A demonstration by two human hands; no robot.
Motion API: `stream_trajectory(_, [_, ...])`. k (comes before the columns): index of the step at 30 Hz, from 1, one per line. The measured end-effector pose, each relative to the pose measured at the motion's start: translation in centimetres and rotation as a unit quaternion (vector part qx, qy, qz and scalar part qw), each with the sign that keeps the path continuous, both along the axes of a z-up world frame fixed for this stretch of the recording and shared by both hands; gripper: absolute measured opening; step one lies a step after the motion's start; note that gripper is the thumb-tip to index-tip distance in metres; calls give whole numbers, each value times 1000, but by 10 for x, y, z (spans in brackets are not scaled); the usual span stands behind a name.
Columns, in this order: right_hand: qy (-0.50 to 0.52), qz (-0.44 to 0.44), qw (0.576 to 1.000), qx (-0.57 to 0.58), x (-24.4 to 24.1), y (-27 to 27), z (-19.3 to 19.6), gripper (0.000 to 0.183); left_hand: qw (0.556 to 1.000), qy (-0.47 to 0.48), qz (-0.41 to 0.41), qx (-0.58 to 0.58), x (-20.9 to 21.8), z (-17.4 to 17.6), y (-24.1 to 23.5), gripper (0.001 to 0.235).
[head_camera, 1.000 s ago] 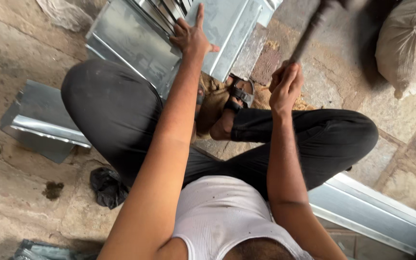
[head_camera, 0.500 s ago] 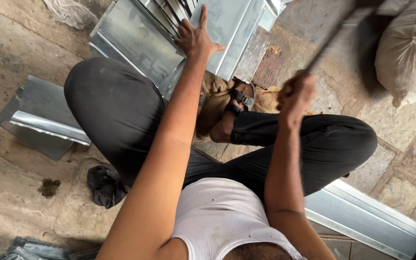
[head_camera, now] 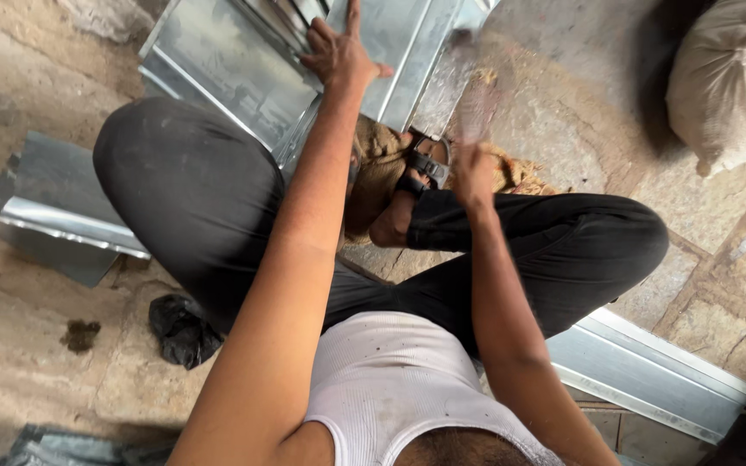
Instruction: The person sits on the floor and uses a hammer to strike and flatten several metal sheets. They pick up individual sheets from a stack, position them on a small metal anvil, and hammer them before setting them aside.
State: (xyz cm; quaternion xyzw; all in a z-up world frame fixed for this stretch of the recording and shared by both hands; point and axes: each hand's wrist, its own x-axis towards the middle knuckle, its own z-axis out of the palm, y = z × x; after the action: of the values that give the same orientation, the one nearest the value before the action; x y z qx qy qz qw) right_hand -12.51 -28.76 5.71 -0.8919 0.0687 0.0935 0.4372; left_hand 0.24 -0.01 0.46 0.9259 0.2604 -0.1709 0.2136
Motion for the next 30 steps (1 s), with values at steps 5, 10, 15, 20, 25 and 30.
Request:
stream_trajectory(5, [-8,-17,999,36,15,7,91,40,998,-69,5,7,-6,5,2,138])
stream_trajectory(10, [-244,27,918,312,16,-5,141,31,1000,-1,-10,-16,0,-4,1,136])
stream_trajectory(15, [-172,39,976,129,-10,5,56,32,999,-40,-8,8,-6,-13,-2,138])
stream_trajectory(20, [48,34,998,-32,-13,25,56,37,1000,-16,14,-3,-4,14,0,149])
stream_trajectory(25, [-115,-13,969,220,-12,9,138,39,1000,7,1,-4,-1,17,2,148])
stream_trajectory(30, [-270,-30,910,313,-16,9,120,44,1000,-6,5,-5,-1,5,-1,149])
